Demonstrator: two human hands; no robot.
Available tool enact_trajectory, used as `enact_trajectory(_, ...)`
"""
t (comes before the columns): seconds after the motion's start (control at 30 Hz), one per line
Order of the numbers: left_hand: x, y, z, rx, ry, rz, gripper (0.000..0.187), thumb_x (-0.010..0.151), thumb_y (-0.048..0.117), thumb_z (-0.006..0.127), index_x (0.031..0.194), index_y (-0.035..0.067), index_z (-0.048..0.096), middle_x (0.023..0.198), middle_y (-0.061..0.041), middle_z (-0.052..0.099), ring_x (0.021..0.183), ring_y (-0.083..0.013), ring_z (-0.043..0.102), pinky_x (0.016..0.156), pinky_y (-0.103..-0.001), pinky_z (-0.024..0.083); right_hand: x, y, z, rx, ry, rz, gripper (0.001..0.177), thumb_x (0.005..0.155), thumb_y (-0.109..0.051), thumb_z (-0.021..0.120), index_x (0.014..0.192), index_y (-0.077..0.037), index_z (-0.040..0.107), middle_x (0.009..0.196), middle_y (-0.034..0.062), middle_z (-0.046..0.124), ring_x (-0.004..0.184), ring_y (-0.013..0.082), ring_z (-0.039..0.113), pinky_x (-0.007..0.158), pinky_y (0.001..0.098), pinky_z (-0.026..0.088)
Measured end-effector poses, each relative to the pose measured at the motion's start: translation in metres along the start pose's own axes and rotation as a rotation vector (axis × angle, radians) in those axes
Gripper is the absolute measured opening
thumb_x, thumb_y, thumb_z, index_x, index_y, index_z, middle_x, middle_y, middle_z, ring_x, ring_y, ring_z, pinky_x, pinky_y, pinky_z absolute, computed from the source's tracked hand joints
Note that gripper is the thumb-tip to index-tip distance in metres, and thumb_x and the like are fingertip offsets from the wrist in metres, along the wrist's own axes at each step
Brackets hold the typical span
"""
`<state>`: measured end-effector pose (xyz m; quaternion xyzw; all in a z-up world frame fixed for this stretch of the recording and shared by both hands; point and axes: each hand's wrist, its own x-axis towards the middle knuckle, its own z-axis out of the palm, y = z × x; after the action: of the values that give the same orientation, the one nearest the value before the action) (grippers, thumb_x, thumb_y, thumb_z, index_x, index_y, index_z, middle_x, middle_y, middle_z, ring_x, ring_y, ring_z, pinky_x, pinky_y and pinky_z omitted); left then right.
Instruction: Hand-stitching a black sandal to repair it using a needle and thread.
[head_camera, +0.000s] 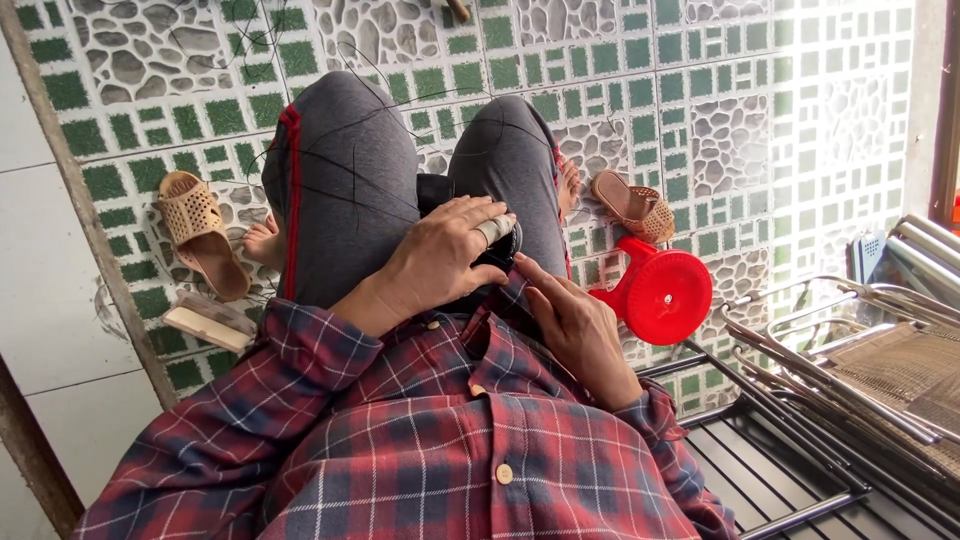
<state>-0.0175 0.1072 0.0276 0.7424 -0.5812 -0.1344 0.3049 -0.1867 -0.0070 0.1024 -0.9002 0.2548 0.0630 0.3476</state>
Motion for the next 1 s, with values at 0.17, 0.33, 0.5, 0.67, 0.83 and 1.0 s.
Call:
enact_trajectory(0.17,0.002,0.002,0.013,0.07,-0.006,0.026,0.071,0.066,0.054,0.078,0.116,0.006,0.066,0.123,-0.007,0.061,0.121,-0.0236,0.053,0.111,-0.037,0.036,-0.001,0.011,-0.007,-0.374,-0.068,0.006,0.046,0.093,-0.03,0.047,0.137,-0.043,0.049,0.075,0.0084,0.064,0.061,0.0404,0.064,0.054,0.0535,0.051)
enact_trajectory(0.33,0.006,0.002,0.031,0.089,0.009,0.051,0.073,0.062,0.051,0.081,0.117,0.006,0.065,0.119,-0.01,0.062,0.117,-0.0261,0.054,0.11,-0.039,0.037,0.008,0.008,-0.021,-0.539,-0.101,-0.063,0.046,0.093,-0.029,0.044,0.135,-0.048,0.049,0.069,0.0046,0.059,0.051,0.0373,0.063,0.048,0.0486,0.051)
enact_trajectory(0.5,0.008,-0.001,0.037,0.063,0.013,0.027,0.073,0.061,0.048,0.082,0.119,0.006,0.064,0.117,-0.011,0.062,0.116,-0.0265,0.055,0.109,-0.04,0.038,0.018,0.039,-0.012,-0.476,-0.072,-0.21,0.043,0.092,-0.028,0.048,0.13,-0.047,0.054,0.07,0.0033,0.058,0.053,0.0378,0.062,0.046,0.0491,0.051)
enact_trajectory(0.67,0.012,-0.002,0.037,0.034,0.022,0.036,0.073,0.059,0.046,0.084,0.116,0.004,0.066,0.114,-0.011,0.062,0.113,-0.0254,0.055,0.108,-0.039,0.039,0.02,0.043,-0.006,-0.366,0.023,-0.239,0.04,0.089,-0.026,0.057,0.126,-0.041,0.061,0.07,0.0025,0.057,0.057,0.0347,0.061,0.047,0.0482,0.049)
enact_trajectory(0.83,0.013,0.0,0.033,0.015,0.02,0.023,0.071,0.058,0.046,0.083,0.114,0.005,0.067,0.114,-0.01,0.062,0.113,-0.0262,0.055,0.107,-0.039,0.039,0.02,0.047,0.002,-0.297,0.073,-0.21,0.032,0.089,-0.033,0.062,0.12,-0.04,0.065,0.072,-0.0012,0.06,0.059,0.0308,0.062,0.047,0.0453,0.049)
enact_trajectory(1.0,0.002,0.007,0.0,0.028,0.079,0.101,0.059,0.066,0.04,0.081,0.111,0.004,0.067,0.115,-0.01,0.058,0.11,-0.0276,0.055,0.102,-0.045,0.043,0.018,0.036,-0.002,-0.236,0.072,-0.186,0.034,0.088,-0.034,0.062,0.121,-0.04,0.065,0.075,-0.0001,0.062,0.061,0.0321,0.062,0.049,0.0465,0.048)
